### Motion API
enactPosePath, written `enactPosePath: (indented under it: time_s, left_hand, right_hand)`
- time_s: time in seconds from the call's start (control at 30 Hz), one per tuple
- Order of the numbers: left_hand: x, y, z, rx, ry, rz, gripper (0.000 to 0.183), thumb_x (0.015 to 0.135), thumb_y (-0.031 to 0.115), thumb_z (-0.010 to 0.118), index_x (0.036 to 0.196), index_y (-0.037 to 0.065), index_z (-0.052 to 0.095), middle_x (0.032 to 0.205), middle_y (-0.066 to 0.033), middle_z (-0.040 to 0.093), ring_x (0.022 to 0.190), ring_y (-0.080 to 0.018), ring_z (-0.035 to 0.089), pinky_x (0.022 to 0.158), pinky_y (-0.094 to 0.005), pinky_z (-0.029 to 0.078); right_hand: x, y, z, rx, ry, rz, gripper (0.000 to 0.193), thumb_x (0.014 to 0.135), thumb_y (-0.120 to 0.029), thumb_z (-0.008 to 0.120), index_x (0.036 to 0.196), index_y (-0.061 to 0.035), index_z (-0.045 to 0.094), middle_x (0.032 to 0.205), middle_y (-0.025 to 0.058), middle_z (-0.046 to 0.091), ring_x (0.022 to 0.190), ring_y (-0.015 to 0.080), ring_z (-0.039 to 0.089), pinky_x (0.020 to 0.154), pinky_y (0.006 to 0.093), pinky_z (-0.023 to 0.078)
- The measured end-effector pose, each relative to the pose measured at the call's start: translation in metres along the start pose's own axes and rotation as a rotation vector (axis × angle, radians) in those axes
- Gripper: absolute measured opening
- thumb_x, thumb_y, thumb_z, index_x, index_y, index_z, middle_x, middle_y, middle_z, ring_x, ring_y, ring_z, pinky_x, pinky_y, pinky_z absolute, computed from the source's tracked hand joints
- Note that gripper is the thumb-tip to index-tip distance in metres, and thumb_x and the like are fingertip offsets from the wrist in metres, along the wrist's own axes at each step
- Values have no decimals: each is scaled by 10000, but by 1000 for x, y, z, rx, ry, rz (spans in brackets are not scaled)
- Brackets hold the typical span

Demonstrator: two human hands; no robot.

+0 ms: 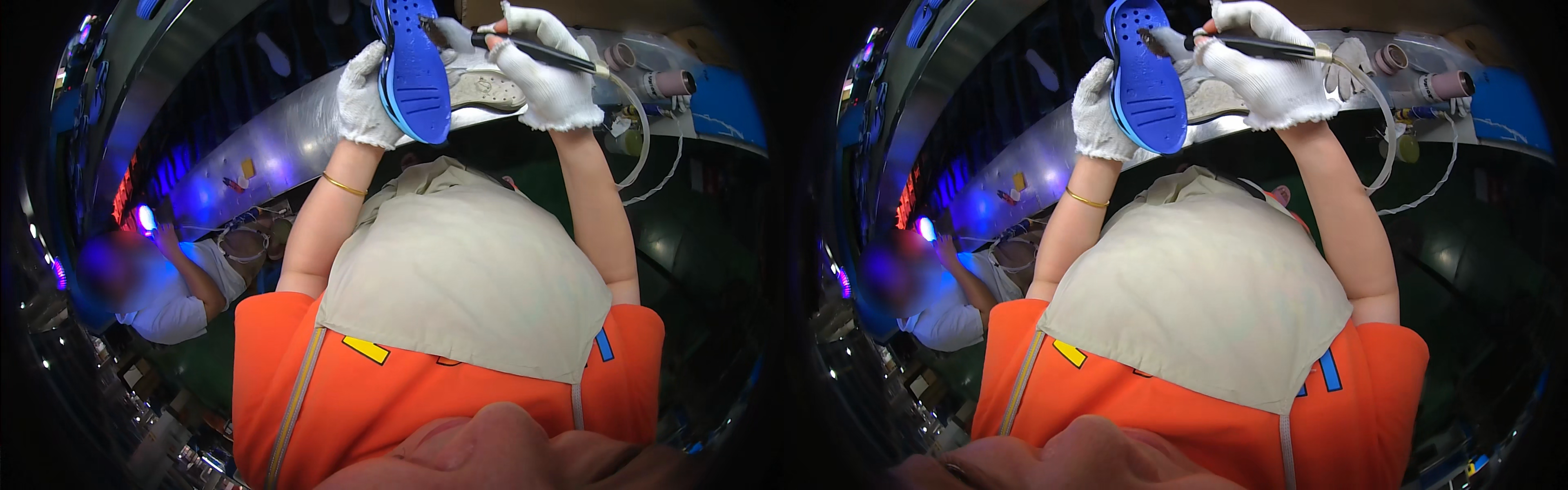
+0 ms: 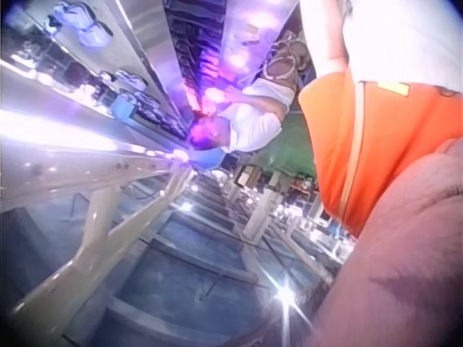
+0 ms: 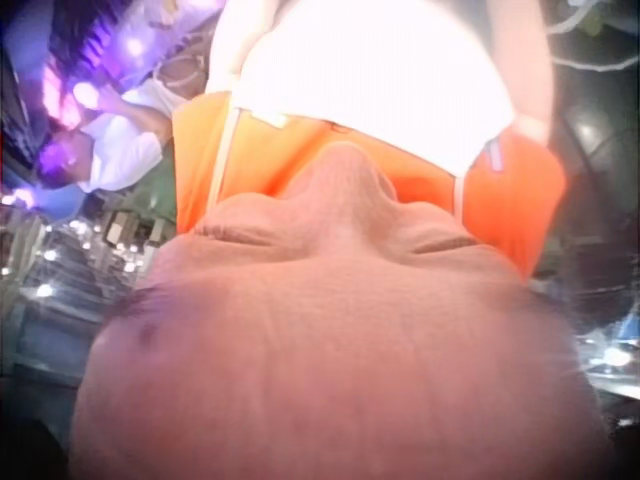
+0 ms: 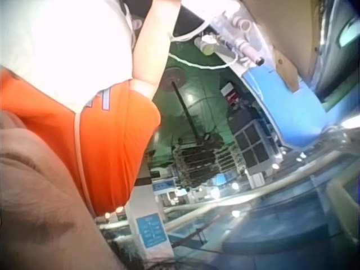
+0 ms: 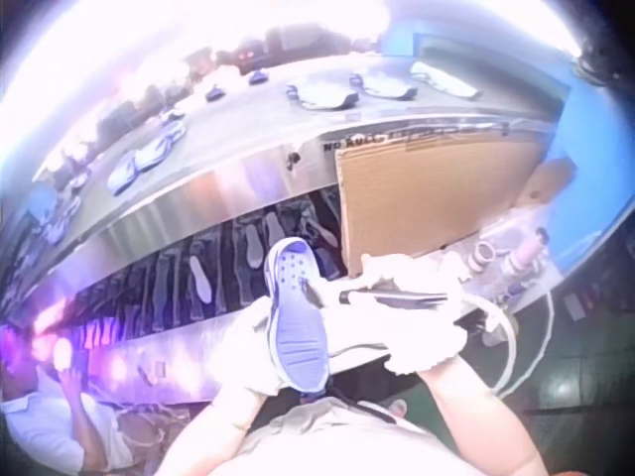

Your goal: The person picks up light green and blue slipper soles from a conveyor belt and scrubs them with a brush. They handle each slipper one at a time, scrubbing the sole surface and then placing it back on the belt.

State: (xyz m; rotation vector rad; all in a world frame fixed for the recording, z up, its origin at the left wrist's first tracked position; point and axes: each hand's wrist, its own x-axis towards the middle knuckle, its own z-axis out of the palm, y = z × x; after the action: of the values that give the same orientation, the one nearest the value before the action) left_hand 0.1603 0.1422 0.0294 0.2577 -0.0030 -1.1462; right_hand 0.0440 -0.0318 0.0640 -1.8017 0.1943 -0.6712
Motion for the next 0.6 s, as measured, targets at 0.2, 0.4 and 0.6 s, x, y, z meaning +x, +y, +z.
enactPosePath:
  time_s: [0.2, 0.4, 0.6]
  left_hand:
    - [15, -35, 7, 328, 128, 98, 721, 846, 655, 340, 1302, 98, 393, 1249, -133, 494, 1112, -282, 520, 955, -428, 434]
    - [14, -30, 18, 357, 221, 185, 778, 822, 696, 325, 1247, 50, 416, 1195, -127, 512, 1074, -268, 529, 930, -389, 450]
    - [22, -23, 7, 379, 166, 223, 814, 830, 703, 263, 1236, 22, 448, 1142, -160, 559, 1015, -276, 562, 921, -391, 452]
  right_hand:
    - [3, -1, 24, 207, -61, -110, 219, 783, -24, 645, 987, -31, 564, 904, 43, 619, 815, 97, 603, 756, 241, 495]
    - [-6, -14, 20, 249, -26, 32, 228, 703, 14, 671, 913, -27, 593, 875, 43, 614, 806, 110, 596, 756, 251, 492]
    - [-18, -17, 32, 197, -162, -66, 189, 751, 34, 633, 924, -19, 577, 906, 54, 597, 833, 98, 592, 747, 233, 486]
